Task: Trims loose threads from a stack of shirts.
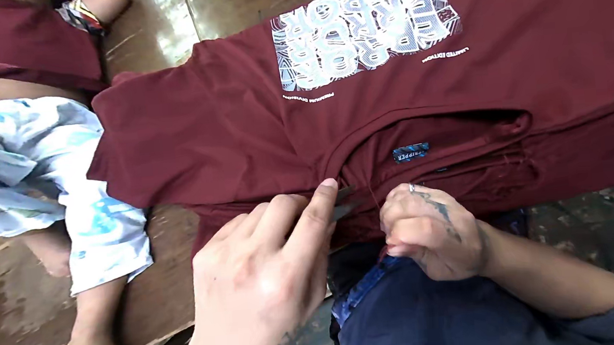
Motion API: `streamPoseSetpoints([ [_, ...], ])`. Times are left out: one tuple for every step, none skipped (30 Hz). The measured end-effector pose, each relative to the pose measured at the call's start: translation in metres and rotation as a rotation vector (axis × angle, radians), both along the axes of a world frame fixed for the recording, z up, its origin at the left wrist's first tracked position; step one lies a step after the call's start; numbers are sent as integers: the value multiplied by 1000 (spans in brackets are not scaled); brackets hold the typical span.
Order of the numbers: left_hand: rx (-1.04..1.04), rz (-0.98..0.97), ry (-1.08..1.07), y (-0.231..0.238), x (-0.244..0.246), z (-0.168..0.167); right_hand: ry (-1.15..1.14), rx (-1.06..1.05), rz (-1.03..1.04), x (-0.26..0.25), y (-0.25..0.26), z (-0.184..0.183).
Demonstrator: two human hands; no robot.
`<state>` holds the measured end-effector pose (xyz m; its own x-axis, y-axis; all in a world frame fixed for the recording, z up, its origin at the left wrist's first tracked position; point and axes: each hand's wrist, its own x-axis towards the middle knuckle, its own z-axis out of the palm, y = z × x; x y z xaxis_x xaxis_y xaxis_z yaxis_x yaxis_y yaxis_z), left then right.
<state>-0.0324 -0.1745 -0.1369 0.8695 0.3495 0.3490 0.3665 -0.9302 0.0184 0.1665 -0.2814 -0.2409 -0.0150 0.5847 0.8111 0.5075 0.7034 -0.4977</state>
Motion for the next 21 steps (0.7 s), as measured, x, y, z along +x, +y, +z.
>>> streamPoseSetpoints([
  [8,-10,0,-1,2,1,12,1,3,0,-1,0],
  [20,-24,6,-2,6,2,23,3,6,0,-2,1],
  [29,-36,23,-4,11,3,34,8,10,-1,-4,3],
  [32,-42,47,-6,16,4,43,15,18,-2,-5,6],
  [30,-40,66,-8,21,5,47,19,35,-4,-7,8],
  [25,-37,79,-8,24,6,39,10,62,-7,-11,11],
  [19,-30,83,-4,24,5,10,-19,100,-11,-15,15],
  [-5,-21,70,2,20,4,-38,-61,150,-16,-21,21],
  [-49,-8,32,8,15,3,-106,-106,201,-18,-25,27],
  [-112,6,-28,14,10,3,-156,-137,231,-18,-29,31],
  [-184,15,-105,20,5,1,-160,-135,210,-15,-30,35],
  [-256,19,-188,26,1,-3,-133,-114,130,-7,-28,37],
  [-316,25,-259,30,-2,-9,-120,-104,8,3,-22,38],
  [-361,34,-310,31,-4,-16,-125,-107,-124,14,-14,39],
  [-398,37,-337,30,-4,-22,-145,-130,-230,22,-3,37],
  [-425,31,-341,28,-3,-27,-195,-180,-300,27,7,34],
  [-434,23,-320,24,-1,-29,-263,-239,-333,27,16,29],
  [-425,12,-280,21,1,-28,-313,-255,-337,25,22,24],
  [-404,5,-229,18,2,-25,-319,-237,-319,22,24,20],
  [-372,-1,-179,16,2,-21,-295,-203,-293,21,24,18],
  [-329,-3,-129,15,2,-16,-251,-171,-266,22,21,17],
])
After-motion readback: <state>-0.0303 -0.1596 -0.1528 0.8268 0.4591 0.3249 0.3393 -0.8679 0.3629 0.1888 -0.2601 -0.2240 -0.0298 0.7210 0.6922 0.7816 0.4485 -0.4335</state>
